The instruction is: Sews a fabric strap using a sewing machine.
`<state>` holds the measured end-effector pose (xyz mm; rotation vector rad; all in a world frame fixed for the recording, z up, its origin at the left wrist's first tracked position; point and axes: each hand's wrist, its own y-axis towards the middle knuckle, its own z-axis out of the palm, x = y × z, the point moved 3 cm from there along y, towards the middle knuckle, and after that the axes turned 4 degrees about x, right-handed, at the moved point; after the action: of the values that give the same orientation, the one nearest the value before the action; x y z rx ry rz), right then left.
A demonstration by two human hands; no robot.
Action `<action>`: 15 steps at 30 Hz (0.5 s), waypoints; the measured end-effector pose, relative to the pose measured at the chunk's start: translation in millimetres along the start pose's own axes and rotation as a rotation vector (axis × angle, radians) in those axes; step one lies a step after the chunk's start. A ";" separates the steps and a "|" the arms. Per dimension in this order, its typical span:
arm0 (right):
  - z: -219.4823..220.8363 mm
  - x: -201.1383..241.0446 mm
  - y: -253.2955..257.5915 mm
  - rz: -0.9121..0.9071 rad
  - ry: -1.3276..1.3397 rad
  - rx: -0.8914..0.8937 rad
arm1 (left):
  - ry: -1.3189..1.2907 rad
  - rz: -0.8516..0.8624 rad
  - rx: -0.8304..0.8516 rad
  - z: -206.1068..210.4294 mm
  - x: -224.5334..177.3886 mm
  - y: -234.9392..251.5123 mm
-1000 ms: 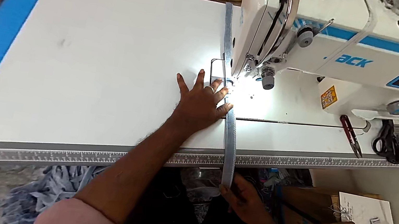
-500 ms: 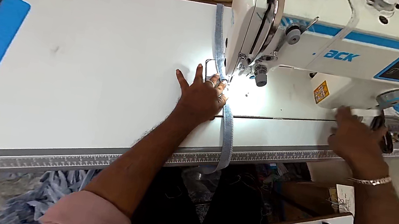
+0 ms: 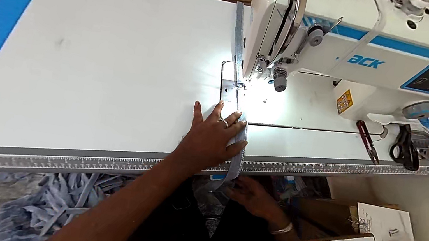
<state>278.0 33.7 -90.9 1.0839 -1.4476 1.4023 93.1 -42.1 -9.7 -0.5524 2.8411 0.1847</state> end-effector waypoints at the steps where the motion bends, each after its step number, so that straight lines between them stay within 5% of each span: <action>1: 7.5 -3.5 7.2 -0.077 0.067 -0.012 | -0.001 0.000 0.005 0.3 -0.5 -2.0; 4: 14.7 -5.0 11.1 -0.185 0.088 0.042 | 0.005 -0.003 0.010 0.2 1.1 -3.4; 15: 20.8 -20.6 -10.5 -0.068 0.062 0.119 | 0.023 -0.022 0.019 2.3 0.6 -2.7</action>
<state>294.1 13.5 -108.4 1.1435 -1.2855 1.4750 94.1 -44.4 -12.3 -0.5847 2.8546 0.1483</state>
